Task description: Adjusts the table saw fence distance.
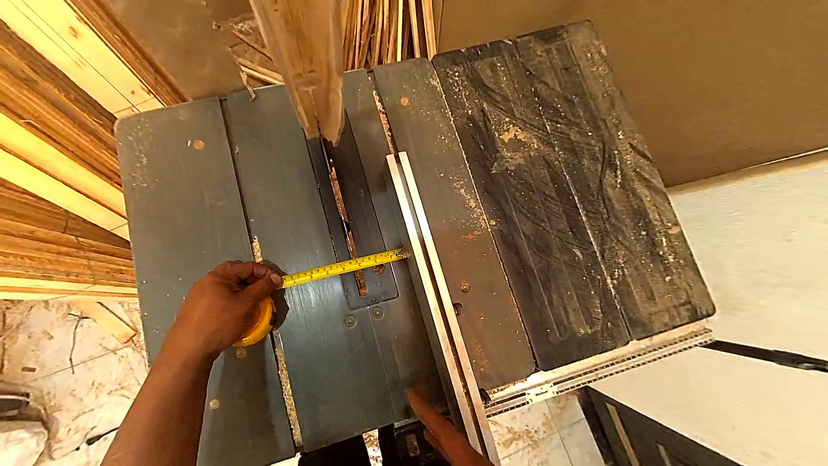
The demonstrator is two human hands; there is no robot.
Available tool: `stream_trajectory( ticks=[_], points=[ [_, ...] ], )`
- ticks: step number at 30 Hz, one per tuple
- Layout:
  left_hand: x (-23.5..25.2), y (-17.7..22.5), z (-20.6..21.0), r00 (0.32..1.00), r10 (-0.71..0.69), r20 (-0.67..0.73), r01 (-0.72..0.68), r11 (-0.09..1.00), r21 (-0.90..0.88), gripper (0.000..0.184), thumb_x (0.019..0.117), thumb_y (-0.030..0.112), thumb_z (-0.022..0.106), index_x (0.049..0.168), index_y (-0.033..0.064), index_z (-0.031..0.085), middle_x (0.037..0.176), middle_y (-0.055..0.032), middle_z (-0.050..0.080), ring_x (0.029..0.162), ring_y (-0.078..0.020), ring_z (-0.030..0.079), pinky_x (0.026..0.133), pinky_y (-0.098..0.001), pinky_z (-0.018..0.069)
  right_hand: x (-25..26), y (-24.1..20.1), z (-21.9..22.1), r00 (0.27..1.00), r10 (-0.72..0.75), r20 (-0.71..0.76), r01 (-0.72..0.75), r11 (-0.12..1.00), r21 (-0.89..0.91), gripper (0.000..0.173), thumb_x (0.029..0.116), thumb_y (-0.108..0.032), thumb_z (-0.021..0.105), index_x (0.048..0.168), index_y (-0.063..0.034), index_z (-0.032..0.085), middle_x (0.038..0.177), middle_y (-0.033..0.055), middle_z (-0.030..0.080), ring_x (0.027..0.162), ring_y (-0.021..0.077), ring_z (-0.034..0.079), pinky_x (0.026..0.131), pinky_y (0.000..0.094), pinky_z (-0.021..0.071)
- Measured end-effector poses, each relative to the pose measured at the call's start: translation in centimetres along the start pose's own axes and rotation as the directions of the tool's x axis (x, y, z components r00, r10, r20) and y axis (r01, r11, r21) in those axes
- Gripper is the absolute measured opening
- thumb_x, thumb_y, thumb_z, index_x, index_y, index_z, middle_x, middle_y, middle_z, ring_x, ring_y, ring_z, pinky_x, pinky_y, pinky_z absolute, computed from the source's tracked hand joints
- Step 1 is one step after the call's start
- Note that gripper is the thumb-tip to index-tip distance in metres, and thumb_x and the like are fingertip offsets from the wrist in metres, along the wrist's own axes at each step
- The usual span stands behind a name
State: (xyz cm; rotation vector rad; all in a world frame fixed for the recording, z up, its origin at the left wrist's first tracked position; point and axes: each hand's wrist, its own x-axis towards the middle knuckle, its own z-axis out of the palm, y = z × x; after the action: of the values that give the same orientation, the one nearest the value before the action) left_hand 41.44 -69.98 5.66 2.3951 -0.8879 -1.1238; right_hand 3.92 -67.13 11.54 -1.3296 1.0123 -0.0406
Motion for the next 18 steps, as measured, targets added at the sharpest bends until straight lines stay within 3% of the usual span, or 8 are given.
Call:
stream_trajectory(
  ticks=[8, 18],
  points=[
    [-0.08, 0.16, 0.01, 1.000, -0.010, 0.006, 0.010, 1.000, -0.005, 0.012, 0.0983, 0.033, 0.071, 0.098, 0.0229, 0.077, 0.106, -0.0030, 0.069, 0.083, -0.0209, 0.067, 0.071, -0.0505, 0.0565, 0.13, 0.03, 0.38, 0.999, 0.020, -0.048, -0.020, 1.000, 0.008, 0.101, 0.0857, -0.052, 0.078, 0.156, 0.0046, 0.034, 0.164, 0.0237, 0.031, 0.151, 0.0314, 0.036, 0.121, 0.0493, 0.0390],
    [0.07, -0.20, -0.01, 1.000, 0.028, -0.001, -0.028, 1.000, 0.001, 0.011, 0.0985, 0.032, 0.071, 0.096, 0.0231, 0.077, 0.103, -0.0014, 0.069, 0.085, -0.0202, 0.066, 0.073, -0.0507, 0.0557, 0.51, 0.13, 0.19, 0.999, 0.014, -0.041, -0.010, 0.996, 0.092, 0.098, 0.0872, -0.048, 0.078, 0.156, 0.0056, 0.034, 0.162, 0.0225, 0.036, 0.148, 0.0312, 0.041, 0.119, 0.0494, 0.0432]
  ],
)
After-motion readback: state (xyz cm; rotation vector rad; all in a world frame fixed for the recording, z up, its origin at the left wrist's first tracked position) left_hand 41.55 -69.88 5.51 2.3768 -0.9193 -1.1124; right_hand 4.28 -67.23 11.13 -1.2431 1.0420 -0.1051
